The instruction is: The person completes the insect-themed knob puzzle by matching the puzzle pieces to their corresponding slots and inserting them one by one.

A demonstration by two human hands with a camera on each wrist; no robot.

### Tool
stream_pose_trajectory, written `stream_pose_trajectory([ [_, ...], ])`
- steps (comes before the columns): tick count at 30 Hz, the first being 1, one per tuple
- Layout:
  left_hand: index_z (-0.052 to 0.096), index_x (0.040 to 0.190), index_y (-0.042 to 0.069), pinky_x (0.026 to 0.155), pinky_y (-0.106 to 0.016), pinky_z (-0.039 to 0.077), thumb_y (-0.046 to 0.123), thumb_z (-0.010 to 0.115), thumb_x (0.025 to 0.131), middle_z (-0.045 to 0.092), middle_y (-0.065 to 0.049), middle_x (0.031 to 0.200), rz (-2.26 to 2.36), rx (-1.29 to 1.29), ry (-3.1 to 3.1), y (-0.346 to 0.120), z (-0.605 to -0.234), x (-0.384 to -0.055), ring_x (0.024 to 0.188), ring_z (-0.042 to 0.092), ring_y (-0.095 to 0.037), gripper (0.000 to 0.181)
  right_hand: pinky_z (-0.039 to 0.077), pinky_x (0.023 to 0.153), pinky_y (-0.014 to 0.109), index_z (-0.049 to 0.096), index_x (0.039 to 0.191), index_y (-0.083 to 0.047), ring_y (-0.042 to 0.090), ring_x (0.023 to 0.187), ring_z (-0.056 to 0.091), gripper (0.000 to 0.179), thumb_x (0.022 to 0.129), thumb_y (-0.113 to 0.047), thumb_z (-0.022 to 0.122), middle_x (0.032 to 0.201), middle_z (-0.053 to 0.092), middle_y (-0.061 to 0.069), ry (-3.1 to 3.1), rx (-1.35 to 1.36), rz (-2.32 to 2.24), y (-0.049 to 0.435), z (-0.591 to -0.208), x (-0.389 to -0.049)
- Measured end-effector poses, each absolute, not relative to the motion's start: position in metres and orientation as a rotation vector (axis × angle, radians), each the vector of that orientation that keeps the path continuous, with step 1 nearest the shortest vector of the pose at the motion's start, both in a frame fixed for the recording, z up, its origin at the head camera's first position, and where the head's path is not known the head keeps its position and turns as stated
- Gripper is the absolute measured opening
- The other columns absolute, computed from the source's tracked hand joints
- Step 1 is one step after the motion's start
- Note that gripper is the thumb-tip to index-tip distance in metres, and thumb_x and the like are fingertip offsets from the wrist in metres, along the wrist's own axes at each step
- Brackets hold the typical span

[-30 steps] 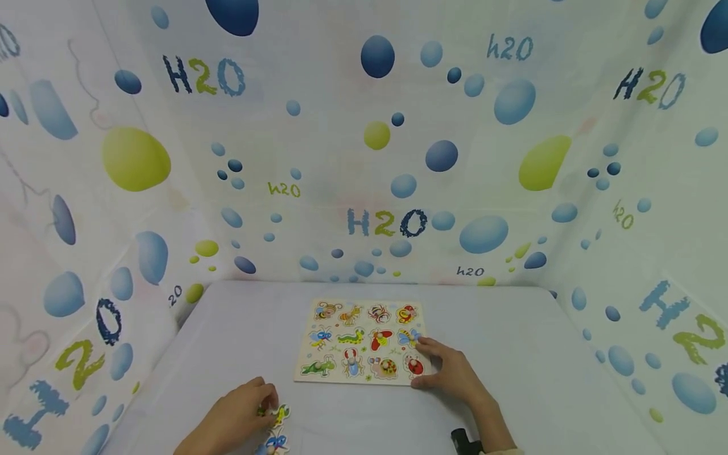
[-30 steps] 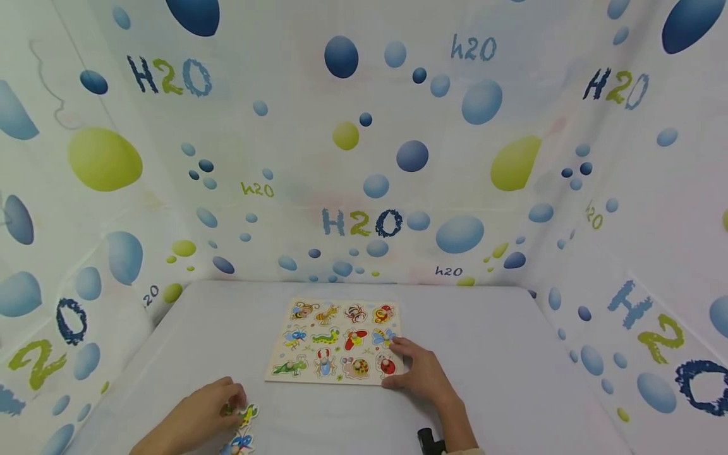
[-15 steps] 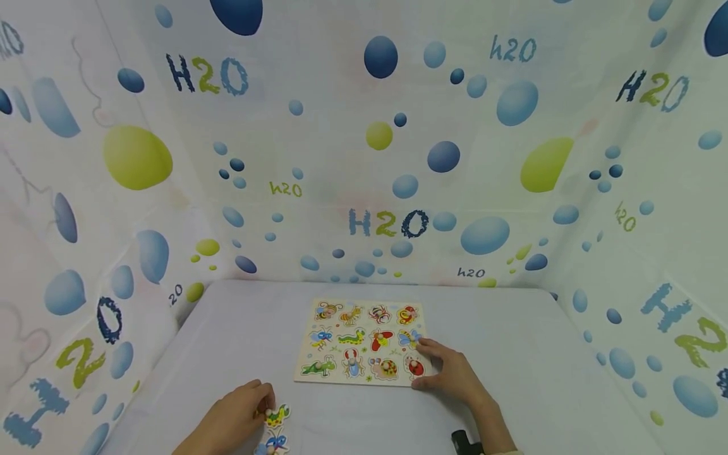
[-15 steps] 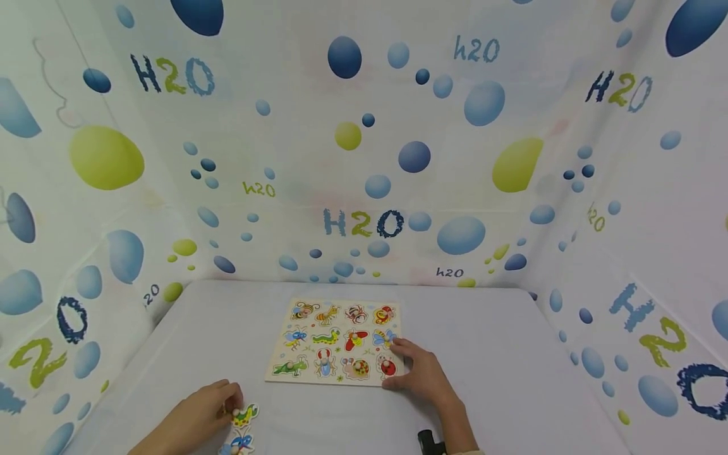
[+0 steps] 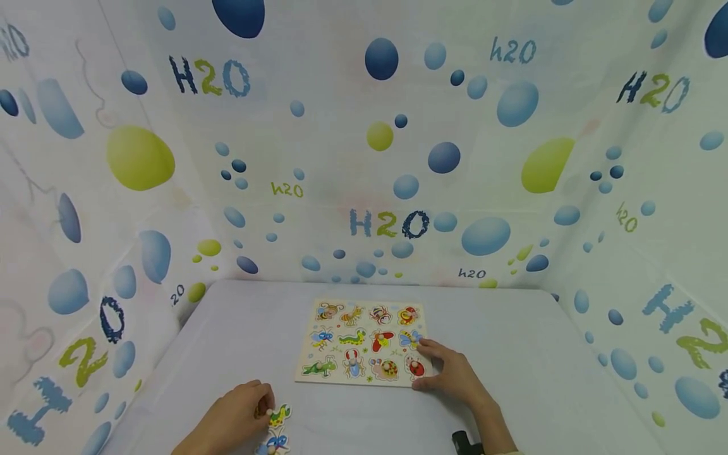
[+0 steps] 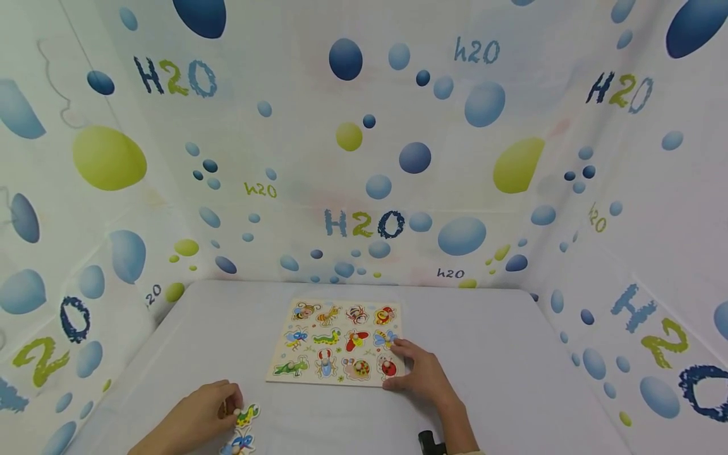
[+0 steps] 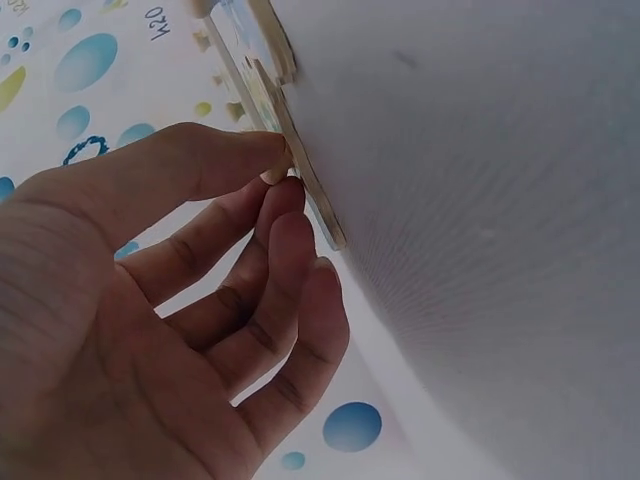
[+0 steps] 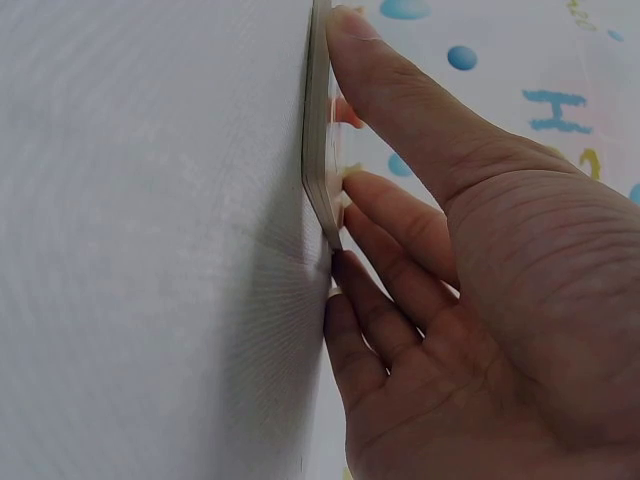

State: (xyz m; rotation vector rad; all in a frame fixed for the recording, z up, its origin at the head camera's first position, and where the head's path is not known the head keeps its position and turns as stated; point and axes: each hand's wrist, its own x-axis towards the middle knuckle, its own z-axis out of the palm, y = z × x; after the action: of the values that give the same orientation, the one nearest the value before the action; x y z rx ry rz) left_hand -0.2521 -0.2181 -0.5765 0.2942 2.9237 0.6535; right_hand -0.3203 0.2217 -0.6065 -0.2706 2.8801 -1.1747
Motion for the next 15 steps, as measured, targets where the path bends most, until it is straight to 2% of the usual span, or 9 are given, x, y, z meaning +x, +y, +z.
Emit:
stream_pose_trajectory([
  [8, 0.065, 0.084, 0.018, 0.059, -0.025, 0.042, 0.007, 0.078, 0.083, 0.053, 0.007, 0.075, 0.778, 0.452, 2.896, -0.227, -0.578, -0.2552, 0.066, 0.046, -0.007, 0.017, 0.03, 0.12, 0.057, 0.066, 0.142, -0.019, 0.03, 0.151, 0.038, 0.087, 0.065, -0.041, 0.099, 0.155, 0.054, -0.005, 2.874, -0.259, -1.18, 0.2223, -0.6077, -0.3209],
  [15, 0.065, 0.085, 0.016, 0.059, -0.024, 0.044, 0.005, 0.078, 0.081, 0.054, 0.007, 0.075, 0.854, 0.461, 2.872, -0.227, -0.5706, -0.2573, 0.066, 0.048, -0.007, 0.017, 0.03, 0.12, 0.057, 0.066, 0.141, -0.019, 0.029, 0.152, 0.038, 0.087, 0.064, -0.041, 0.099, 0.155, 0.054, -0.006, 2.878, -0.264, -1.186, 0.222, -0.6094, -0.3212],
])
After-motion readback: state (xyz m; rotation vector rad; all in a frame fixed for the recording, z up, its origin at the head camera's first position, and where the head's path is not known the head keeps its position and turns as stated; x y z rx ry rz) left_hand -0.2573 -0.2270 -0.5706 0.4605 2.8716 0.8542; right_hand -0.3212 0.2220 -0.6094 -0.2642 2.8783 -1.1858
